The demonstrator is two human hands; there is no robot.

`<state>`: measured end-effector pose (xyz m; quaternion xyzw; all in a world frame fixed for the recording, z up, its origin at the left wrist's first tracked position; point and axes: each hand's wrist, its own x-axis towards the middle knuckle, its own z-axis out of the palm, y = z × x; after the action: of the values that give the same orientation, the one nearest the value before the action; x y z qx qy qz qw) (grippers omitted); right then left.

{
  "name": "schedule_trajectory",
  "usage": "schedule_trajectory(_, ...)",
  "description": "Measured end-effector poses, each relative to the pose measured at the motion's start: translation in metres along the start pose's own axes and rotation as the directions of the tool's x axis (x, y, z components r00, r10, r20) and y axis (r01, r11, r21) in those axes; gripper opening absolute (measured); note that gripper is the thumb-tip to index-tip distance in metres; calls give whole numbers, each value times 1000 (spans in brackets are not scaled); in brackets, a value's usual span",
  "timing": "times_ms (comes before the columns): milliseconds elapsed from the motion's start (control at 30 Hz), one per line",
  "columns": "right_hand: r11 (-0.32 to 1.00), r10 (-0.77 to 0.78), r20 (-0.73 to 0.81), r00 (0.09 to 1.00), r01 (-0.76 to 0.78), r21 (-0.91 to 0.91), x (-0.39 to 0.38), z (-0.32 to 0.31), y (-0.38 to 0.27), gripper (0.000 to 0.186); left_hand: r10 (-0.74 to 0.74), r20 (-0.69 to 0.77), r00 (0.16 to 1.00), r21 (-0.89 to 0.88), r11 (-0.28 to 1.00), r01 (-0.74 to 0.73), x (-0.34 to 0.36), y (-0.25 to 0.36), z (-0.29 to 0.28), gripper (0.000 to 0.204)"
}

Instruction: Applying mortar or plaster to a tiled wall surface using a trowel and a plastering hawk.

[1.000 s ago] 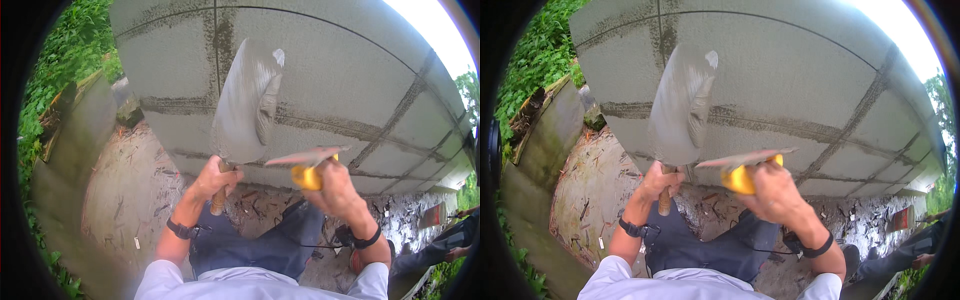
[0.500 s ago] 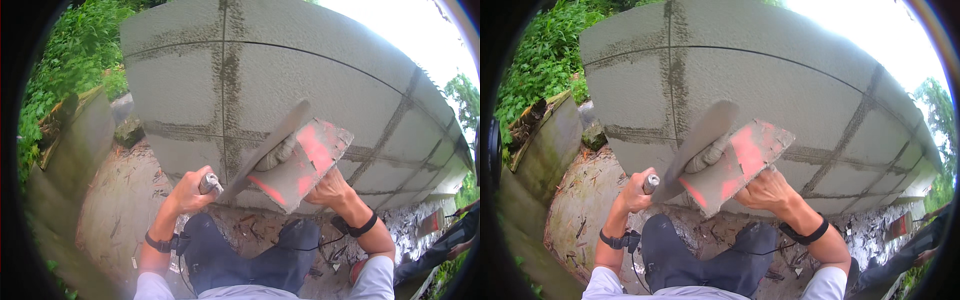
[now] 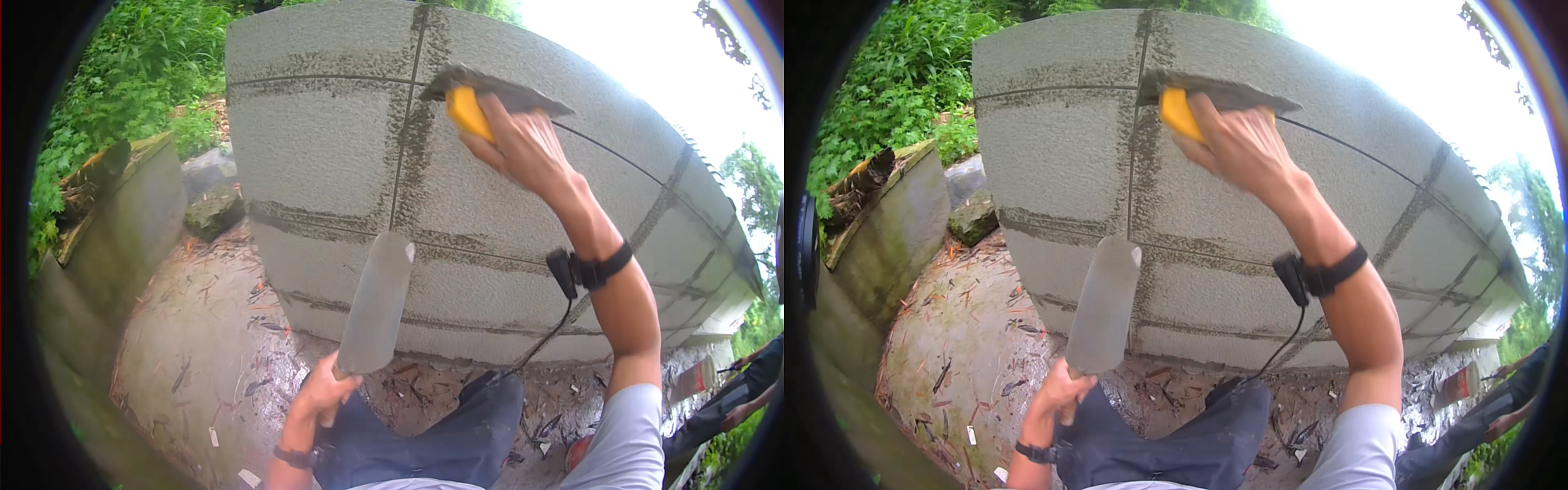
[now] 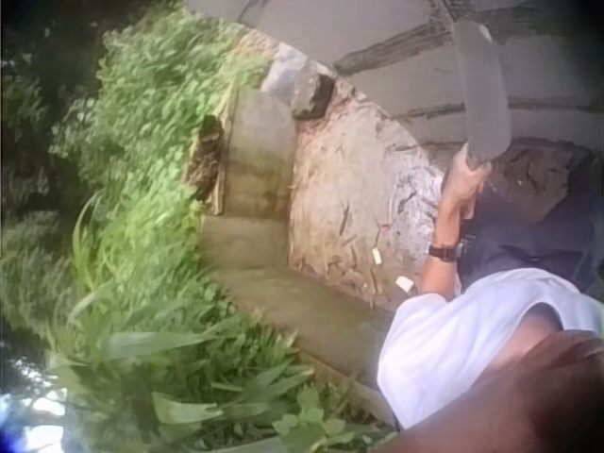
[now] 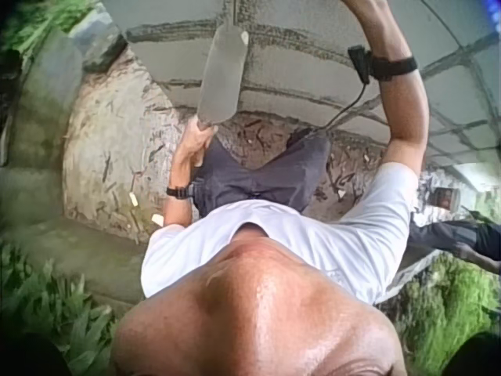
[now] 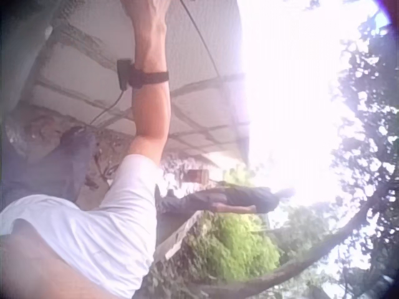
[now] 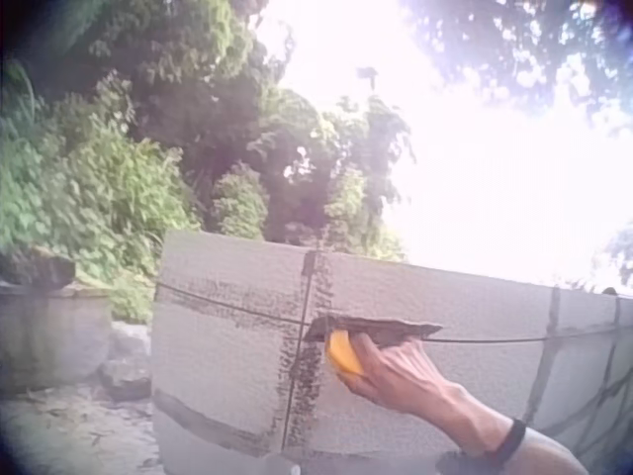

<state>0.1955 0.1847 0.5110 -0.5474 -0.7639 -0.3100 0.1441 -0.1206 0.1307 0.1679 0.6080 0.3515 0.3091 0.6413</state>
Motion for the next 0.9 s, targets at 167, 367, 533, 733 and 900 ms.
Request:
schedule_trajectory(167, 973, -121, -10, 993, 117, -201, 55, 14, 9, 38, -75, 74, 995, -235, 968, 90, -14, -42, 17, 19)
schedule_trajectory(367, 995, 72, -235, 969, -86, -50, 48, -17, 32, 40, -114, 85, 990, -258, 957, 133, -21, -50, 19, 18)
schedule_trajectory(533, 997, 78, 41, 996, -78, 3, 29, -4, 54, 41, -120, 106, 987, -281, 949, 145, -17, -59, 26, 18)
schedule_trajectory(733, 984, 170, -73, 983, -173, -32, 20, -36, 62, 37, -123, 102, 987, -272, 951, 147, -16, -60, 38, 18)
schedule_trajectory(900, 985, 136, 149, 979, -118, -125, -6, -32, 77, 34, -116, 58, 992, -291, 948, 128, -15, -57, 46, 14)
